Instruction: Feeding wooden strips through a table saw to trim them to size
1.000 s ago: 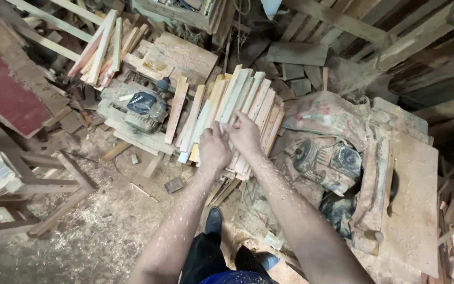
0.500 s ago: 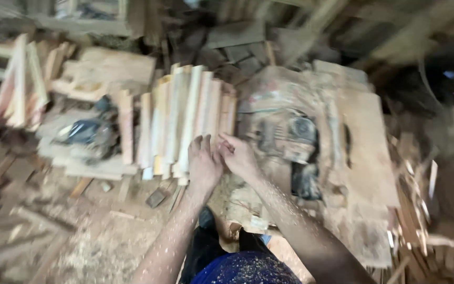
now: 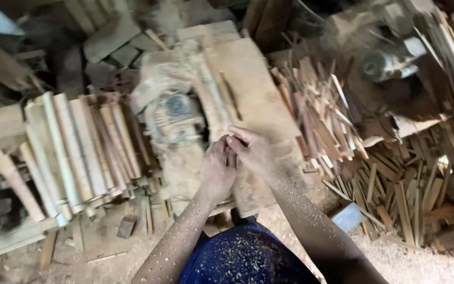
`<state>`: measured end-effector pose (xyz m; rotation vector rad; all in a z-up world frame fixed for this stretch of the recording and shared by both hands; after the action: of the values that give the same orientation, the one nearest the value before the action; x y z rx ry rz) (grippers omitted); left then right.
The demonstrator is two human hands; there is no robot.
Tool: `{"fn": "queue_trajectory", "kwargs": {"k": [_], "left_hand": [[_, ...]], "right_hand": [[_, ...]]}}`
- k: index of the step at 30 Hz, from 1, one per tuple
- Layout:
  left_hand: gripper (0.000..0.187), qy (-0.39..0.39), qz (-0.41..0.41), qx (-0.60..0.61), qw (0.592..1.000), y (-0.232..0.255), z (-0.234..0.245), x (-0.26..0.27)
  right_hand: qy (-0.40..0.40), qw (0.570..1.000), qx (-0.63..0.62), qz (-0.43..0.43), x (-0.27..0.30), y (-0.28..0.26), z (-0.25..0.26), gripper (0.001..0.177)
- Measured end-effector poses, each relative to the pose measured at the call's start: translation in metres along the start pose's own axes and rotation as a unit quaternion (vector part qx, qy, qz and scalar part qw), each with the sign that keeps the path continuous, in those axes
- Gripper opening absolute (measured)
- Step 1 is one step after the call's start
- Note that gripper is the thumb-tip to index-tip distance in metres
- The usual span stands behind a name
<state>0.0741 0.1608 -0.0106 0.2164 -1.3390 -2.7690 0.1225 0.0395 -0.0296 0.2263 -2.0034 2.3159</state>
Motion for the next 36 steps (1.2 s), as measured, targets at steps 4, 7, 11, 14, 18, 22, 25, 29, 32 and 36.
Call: {"fn": "queue_trajectory", "kwargs": {"k": [4,7,11,14,18,22,25,29,32,36], "left_hand": [[0.036,-0.042,0.034,0.027,0.998,0.026,-0.09,-0.014],[0.038,-0.069,0.076,0.039,0.994,0.043,-0.144,-0.021],[0.043,-0.098,0.144,0.1,0.98,0.071,-0.185,-0.032],[0.043,-0.082,0.161,0.163,0.97,0.092,-0.2,-0.035],[0.043,-0.056,0.196,0.199,0.959,0.117,-0.194,-0.034],[0.041,-0.04,0.212,0.234,0.948,0.117,-0.194,-0.029],[0.041,-0.044,0.207,0.218,0.953,0.113,-0.198,-0.03],[0.041,-0.037,0.221,0.228,0.948,0.105,-0.2,-0.029],[0.042,-0.034,0.212,0.246,0.945,0.099,-0.206,-0.025],[0.043,-0.031,0.197,0.25,0.948,0.088,-0.212,-0.027]], "right_hand": [[0.026,0.999,-0.027,0.007,-0.008,-0.005,0.095,0.034],[0.029,0.999,-0.018,0.008,-0.026,0.018,0.16,0.031],[0.078,0.989,0.122,0.02,-0.087,0.133,0.224,0.029],[0.079,0.972,0.211,-0.073,-0.11,0.193,0.241,0.022],[-0.008,0.912,0.365,-0.188,-0.11,0.26,0.229,0.031],[0.017,0.935,0.328,-0.135,-0.107,0.273,0.227,0.032],[0.054,0.931,0.339,-0.122,-0.107,0.302,0.224,0.032],[0.039,0.902,0.416,-0.11,-0.119,0.334,0.223,0.038],[0.04,0.906,0.392,-0.152,-0.124,0.336,0.227,0.043],[0.067,0.925,0.299,-0.225,-0.126,0.33,0.231,0.052]]}}
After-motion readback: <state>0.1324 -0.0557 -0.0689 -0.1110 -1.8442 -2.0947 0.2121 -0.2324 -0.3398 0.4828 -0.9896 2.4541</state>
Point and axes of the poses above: each hand's wrist, its own x-axis away from the middle knuckle, its own z-axis out of the back of the hand, y = z × x, the point moved 2 cm from there along -x, towards the middle knuckle, and after that the axes turned 8 degrees about -x, right-handed, at the moved point
